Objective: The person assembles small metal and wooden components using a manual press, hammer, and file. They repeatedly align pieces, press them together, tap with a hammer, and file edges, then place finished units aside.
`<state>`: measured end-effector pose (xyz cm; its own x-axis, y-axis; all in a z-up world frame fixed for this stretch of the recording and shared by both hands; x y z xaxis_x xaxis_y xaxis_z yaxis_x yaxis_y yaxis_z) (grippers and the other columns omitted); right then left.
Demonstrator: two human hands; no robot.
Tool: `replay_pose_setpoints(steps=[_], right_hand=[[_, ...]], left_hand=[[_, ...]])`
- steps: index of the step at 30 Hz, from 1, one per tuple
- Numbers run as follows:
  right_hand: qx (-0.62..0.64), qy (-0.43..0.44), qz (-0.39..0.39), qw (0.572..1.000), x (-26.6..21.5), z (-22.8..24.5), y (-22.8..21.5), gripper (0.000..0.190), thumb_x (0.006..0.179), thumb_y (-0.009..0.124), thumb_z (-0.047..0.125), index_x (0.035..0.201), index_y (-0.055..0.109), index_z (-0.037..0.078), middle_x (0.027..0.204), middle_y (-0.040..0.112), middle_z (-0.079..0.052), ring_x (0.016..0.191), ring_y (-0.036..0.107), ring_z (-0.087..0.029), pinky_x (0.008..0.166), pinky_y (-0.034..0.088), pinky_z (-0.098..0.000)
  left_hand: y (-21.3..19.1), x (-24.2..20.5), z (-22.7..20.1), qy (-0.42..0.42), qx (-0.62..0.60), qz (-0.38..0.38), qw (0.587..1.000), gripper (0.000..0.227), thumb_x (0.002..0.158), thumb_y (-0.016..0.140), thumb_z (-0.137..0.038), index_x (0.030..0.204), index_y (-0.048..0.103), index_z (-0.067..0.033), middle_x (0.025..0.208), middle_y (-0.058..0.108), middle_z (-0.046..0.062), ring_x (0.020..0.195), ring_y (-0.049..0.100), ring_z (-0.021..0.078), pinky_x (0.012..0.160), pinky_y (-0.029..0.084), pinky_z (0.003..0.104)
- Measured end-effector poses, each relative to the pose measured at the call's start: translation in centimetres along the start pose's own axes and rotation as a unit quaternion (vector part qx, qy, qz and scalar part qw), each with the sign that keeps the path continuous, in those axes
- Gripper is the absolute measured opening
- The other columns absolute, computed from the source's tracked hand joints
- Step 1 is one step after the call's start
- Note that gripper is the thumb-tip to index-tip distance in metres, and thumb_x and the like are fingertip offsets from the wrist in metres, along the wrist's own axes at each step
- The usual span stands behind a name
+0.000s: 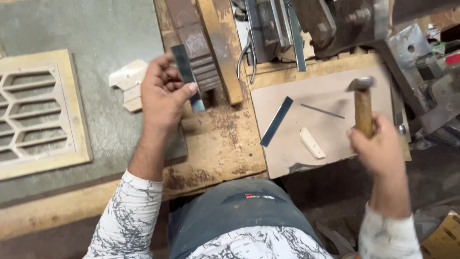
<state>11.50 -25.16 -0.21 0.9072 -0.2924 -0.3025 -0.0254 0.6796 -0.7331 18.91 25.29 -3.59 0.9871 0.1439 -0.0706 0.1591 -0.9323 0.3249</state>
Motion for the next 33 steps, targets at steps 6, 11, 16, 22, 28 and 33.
replay_pose_setpoints(steps=[6,11,16,22,28,33], right_hand=[[0.308,-0.148,0.066,0.938,-12.0,8.7,11.6,0.057,0.099,0.060,0.007,0.153,0.044,-0.001,0.093,0.066,-0.007,0.059,0.053,-0.007,0.051,0.045,-0.0208],[0.211,-0.254,0.086,0.940,-13.8,15.0,14.4,0.070,0.102,0.058,0.000,0.163,0.024,0.002,0.095,0.070,-0.008,0.065,0.057,-0.005,0.058,0.050,-0.0217],[0.122,-0.352,0.052,0.927,-13.3,20.3,15.2,0.070,0.103,0.059,-0.005,0.163,0.025,0.006,0.091,0.071,-0.008,0.066,0.060,-0.005,0.059,0.052,-0.0224],[0.078,-0.403,0.043,0.911,-13.5,22.7,16.3,0.068,0.102,0.060,-0.006,0.162,0.029,0.004,0.097,0.069,-0.013,0.075,0.063,-0.011,0.066,0.054,-0.0265],[0.016,-0.380,0.042,0.924,-12.9,22.6,17.8,0.068,0.097,0.064,-0.006,0.158,0.034,0.001,0.095,0.068,-0.018,0.070,0.061,-0.014,0.062,0.052,-0.0289],[0.031,-0.384,0.042,0.922,-13.7,22.4,17.5,0.066,0.102,0.064,-0.002,0.160,0.032,0.000,0.098,0.068,-0.014,0.080,0.067,-0.016,0.070,0.056,-0.0296]], left_hand=[[0.6,3.2,3.9,-0.014,0.018,0.025,0.999,0.027,0.093,0.076,0.005,0.117,0.064,-0.0002,0.102,0.069,0.002,0.087,0.065,0.0052,0.078,0.058,0.020],[0.0,4.5,5.0,-0.008,0.095,0.002,0.995,0.028,0.090,0.079,0.005,0.115,0.066,0.0006,0.095,0.068,0.002,0.079,0.058,0.0032,0.070,0.051,0.017],[0.2,4.5,5.8,-0.057,-0.021,-0.012,0.998,0.029,0.089,0.075,0.006,0.115,0.063,0.0004,0.091,0.070,0.001,0.076,0.062,0.0014,0.068,0.054,0.016],[0.3,4.8,6.3,-0.082,0.021,-0.009,0.996,0.029,0.090,0.076,0.006,0.117,0.065,0.0029,0.086,0.067,0.000,0.069,0.058,0.0001,0.061,0.051,0.015],[0.5,5.0,6.5,-0.072,-0.011,0.008,0.997,0.030,0.091,0.074,0.008,0.119,0.064,0.0028,0.089,0.069,-0.001,0.074,0.061,-0.0007,0.064,0.052,0.015],[0.6,4.8,6.4,-0.060,0.003,0.013,0.998,0.030,0.092,0.074,0.008,0.119,0.064,0.0011,0.087,0.066,-0.002,0.066,0.049,-0.0022,0.057,0.042,0.014]])
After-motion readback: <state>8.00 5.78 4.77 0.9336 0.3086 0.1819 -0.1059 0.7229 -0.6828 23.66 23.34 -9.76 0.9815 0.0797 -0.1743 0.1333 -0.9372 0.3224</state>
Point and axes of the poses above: each hand's wrist, its own x-axis towards the middle knuckle, its own y-axis out of the palm, z = x × y, the point moved 9 cm from there along x, towards the middle knuckle
